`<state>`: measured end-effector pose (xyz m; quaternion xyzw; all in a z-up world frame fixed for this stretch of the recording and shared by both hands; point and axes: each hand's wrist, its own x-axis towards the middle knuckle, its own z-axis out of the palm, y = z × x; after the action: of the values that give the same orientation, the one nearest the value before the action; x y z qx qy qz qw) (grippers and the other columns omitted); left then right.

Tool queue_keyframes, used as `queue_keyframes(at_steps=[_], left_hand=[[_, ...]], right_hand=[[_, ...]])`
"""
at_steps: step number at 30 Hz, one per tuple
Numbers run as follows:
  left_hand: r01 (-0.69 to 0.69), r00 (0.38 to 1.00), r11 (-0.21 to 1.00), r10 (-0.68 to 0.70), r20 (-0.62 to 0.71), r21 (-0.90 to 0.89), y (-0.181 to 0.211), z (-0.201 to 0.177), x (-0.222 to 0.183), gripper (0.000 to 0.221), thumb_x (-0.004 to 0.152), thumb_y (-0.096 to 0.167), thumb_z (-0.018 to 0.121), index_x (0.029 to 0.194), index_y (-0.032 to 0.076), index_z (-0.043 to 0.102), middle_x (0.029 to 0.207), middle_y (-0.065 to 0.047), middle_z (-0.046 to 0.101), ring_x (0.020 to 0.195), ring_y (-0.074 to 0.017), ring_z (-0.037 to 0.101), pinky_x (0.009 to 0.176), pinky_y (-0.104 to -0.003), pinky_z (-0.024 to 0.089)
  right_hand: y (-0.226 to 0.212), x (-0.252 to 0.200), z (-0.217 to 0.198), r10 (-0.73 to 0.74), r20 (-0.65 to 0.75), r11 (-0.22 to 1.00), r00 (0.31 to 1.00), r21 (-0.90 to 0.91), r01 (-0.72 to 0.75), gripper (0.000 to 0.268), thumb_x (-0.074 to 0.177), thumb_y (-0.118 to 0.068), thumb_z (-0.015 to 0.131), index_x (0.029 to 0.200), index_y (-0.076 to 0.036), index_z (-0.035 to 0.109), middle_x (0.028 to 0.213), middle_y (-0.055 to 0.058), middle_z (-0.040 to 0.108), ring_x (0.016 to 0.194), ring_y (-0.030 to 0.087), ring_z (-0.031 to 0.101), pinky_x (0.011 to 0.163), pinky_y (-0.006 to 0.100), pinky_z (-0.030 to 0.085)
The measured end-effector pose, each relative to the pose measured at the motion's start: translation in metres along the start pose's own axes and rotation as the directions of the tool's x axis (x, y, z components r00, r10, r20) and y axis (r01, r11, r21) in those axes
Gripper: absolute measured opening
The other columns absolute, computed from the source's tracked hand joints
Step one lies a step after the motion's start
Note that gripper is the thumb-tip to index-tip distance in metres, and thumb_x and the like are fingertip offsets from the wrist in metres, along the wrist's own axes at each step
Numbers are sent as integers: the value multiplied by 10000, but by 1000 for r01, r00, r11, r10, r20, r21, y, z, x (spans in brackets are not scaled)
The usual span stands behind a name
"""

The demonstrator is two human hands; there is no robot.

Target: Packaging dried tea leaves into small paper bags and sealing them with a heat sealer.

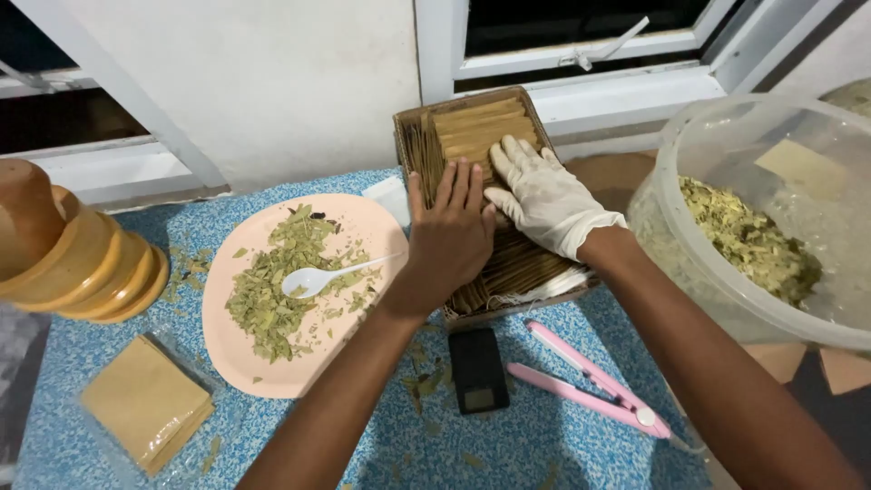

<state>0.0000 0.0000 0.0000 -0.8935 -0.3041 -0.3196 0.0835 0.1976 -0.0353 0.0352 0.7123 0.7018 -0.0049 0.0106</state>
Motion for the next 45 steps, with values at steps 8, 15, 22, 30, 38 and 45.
queue_keyframes(at_steps=[8,15,22,30,38,45], left_hand=[[-24,997,986,13,-72,-165,11,-36,-1,551,1202,350,417,1612,-1,529,1575,-313,592,1506,-491,542,1217,-819,232],[-88,969,932,162,187,-351,36,-57,-28,631,1113,535,546,1606,143,549,1645,-123,527,1588,-339,413,1281,-720,80],[-45,940,920,171,296,-388,39,-65,-24,608,1091,471,615,1581,113,575,1616,-143,527,1570,-345,385,1255,-744,71],[-56,952,912,172,254,-406,39,-65,-22,533,1112,411,632,1530,82,603,1548,-166,562,1539,-368,430,1233,-729,77],[-159,967,938,212,144,-309,41,-60,-21,425,1136,382,613,1446,95,652,1490,-140,588,1509,-322,462,1229,-689,147],[-183,971,948,215,101,-261,40,-55,-20,415,1157,434,567,1390,109,679,1437,-119,602,1482,-299,486,1220,-683,192]], right_hand=[[-16,-102,-33,163,-224,924,961,376,-69,317,1048,-464,710,1324,-309,722,1316,-8,734,1336,272,678,1126,488,556],[10,-165,-11,39,-182,825,982,561,71,228,1066,-357,690,1132,-193,834,1124,55,793,1149,278,761,1033,449,604],[-6,-178,-20,-29,-300,896,954,416,158,174,1008,-413,753,1121,-303,826,1119,-83,787,1138,180,763,894,377,631],[-2,-176,-18,17,-261,944,965,322,71,171,1034,-472,707,1128,-349,778,992,-102,745,1023,159,757,836,354,650],[-11,-177,-18,36,-144,968,989,250,1,193,1058,-411,674,1202,-314,757,993,-27,656,937,219,750,757,430,682],[-41,-167,-42,-16,-123,998,992,54,23,185,1047,-384,702,1171,-249,730,1020,4,592,922,232,761,690,398,697]])
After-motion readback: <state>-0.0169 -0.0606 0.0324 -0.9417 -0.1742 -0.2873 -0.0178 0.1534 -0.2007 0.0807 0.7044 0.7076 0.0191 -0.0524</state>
